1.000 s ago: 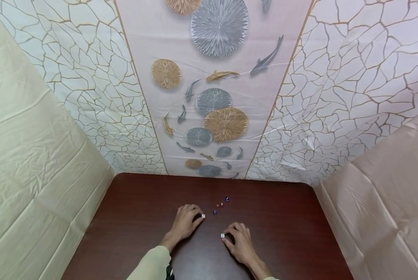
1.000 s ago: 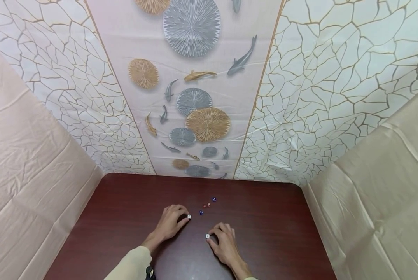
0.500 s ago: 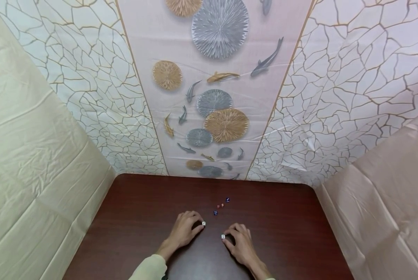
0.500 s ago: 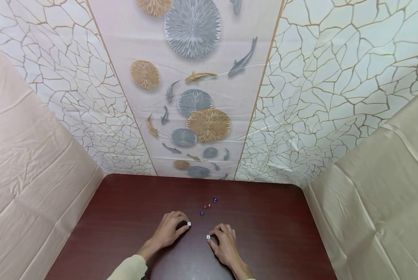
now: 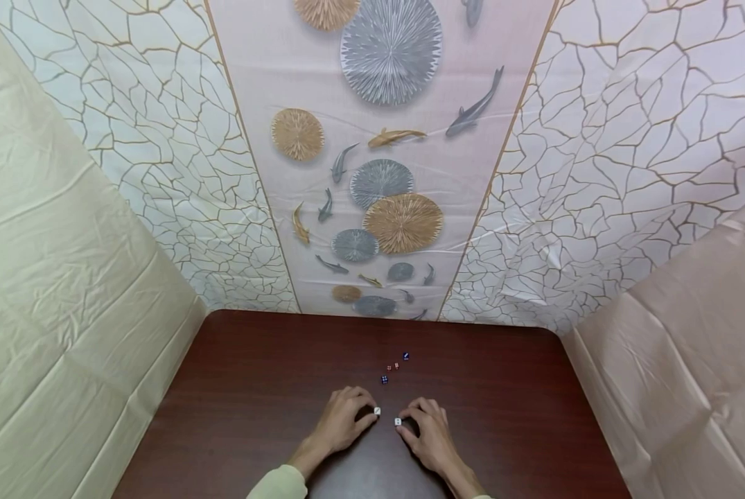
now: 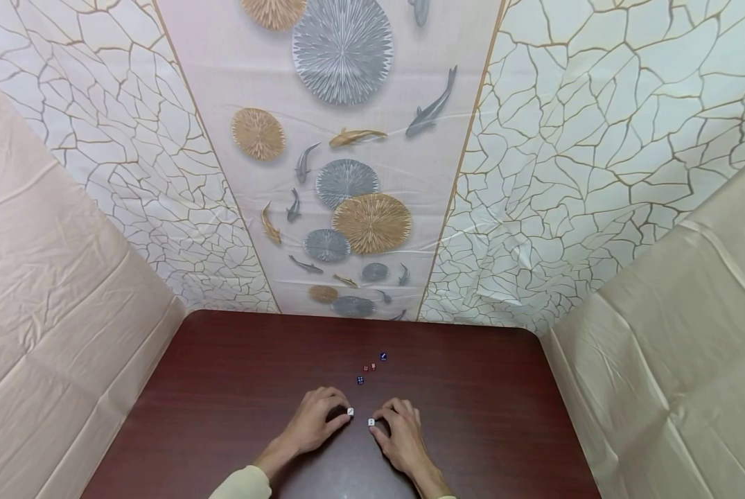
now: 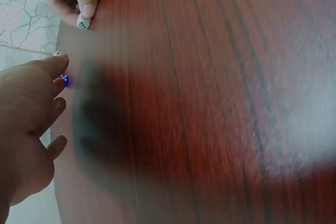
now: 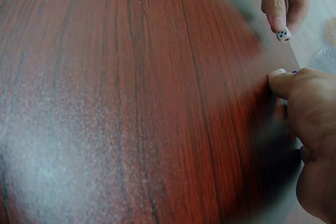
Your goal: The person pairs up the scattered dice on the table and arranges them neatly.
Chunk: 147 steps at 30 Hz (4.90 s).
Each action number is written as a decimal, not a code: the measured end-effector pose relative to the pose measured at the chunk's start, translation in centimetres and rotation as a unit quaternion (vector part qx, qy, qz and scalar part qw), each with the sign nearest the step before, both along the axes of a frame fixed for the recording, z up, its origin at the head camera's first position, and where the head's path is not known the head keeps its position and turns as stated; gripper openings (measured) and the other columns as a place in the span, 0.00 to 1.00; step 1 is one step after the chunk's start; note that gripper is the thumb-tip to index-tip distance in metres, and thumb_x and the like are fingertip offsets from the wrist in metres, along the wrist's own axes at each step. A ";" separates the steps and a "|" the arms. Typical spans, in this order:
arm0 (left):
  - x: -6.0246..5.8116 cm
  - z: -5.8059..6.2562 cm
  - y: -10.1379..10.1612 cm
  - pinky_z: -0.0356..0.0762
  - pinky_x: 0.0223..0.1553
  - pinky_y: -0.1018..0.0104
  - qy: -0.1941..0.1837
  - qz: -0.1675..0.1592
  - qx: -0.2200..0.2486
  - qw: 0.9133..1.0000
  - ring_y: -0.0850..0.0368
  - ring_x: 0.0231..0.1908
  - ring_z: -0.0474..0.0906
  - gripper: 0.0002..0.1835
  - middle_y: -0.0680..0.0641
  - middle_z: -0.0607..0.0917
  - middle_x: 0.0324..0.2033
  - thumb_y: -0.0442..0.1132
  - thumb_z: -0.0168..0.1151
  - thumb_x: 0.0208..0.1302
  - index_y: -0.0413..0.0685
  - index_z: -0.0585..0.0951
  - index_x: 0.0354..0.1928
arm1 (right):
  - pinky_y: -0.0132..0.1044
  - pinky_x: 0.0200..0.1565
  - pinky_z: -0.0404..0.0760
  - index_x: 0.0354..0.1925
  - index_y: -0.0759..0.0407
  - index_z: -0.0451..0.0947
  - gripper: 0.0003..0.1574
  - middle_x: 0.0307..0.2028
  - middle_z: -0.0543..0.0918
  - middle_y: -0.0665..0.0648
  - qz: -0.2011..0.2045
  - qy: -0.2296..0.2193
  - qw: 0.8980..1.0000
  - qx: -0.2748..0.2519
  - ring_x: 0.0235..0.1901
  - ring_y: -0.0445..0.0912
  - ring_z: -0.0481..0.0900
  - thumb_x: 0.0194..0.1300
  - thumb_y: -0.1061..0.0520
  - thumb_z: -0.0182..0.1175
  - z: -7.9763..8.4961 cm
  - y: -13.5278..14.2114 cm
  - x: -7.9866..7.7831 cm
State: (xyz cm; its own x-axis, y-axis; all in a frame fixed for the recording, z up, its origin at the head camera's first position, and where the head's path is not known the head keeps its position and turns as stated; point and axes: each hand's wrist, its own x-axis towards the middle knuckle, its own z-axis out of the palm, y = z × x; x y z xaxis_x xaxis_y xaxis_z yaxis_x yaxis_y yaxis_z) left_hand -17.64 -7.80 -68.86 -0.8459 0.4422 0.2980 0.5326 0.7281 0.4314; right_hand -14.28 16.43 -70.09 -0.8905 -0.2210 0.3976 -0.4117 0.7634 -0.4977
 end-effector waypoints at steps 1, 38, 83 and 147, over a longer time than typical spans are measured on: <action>0.1 0.0 0.1 0.82 0.60 0.47 -0.001 0.000 0.002 1.000 0.55 0.53 0.88 0.07 0.55 0.93 0.50 0.46 0.79 0.72 0.56 0.93 0.47 | 0.46 0.54 0.72 0.39 0.50 0.92 0.14 0.43 0.85 0.47 0.000 -0.001 1.000 0.001 0.49 0.44 0.79 0.57 0.59 0.87 0.0 0.0 0.0; 1.4 -2.0 3.4 0.76 0.57 0.53 0.013 0.032 0.006 0.999 0.59 0.51 0.83 0.06 0.59 0.91 0.48 0.47 0.82 0.68 0.58 0.94 0.43 | 0.47 0.54 0.72 0.41 0.49 0.93 0.12 0.43 0.85 0.47 -0.006 -0.028 1.000 0.012 0.51 0.45 0.79 0.60 0.57 0.86 -0.1 0.1 -0.1; 1.5 -1.8 3.6 0.75 0.58 0.51 -0.011 0.036 -0.001 0.999 0.58 0.53 0.82 0.07 0.59 0.90 0.51 0.48 0.82 0.69 0.61 0.95 0.45 | 0.48 0.56 0.72 0.42 0.48 0.93 0.11 0.45 0.85 0.47 -0.003 -0.058 0.998 0.001 0.51 0.44 0.78 0.63 0.57 0.85 0.0 0.2 -0.2; 1.5 -1.8 3.2 0.74 0.58 0.54 0.002 0.037 -0.003 0.999 0.59 0.54 0.82 0.08 0.59 0.90 0.52 0.49 0.83 0.68 0.62 0.95 0.46 | 0.69 0.70 0.75 0.65 0.60 0.87 0.20 0.63 0.87 0.66 -0.068 -0.187 0.979 -0.036 0.65 0.65 0.81 0.79 0.57 0.72 3.3 2.5 -11.8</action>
State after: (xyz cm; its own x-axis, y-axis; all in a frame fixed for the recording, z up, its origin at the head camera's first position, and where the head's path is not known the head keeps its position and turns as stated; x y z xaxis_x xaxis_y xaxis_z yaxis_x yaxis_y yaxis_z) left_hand -16.09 -4.59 -70.70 -0.8750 0.3806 0.2993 0.4794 0.7677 0.4252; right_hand -26.09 18.92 -66.75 -0.9961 -0.0742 0.0476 -0.0873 0.7555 -0.6493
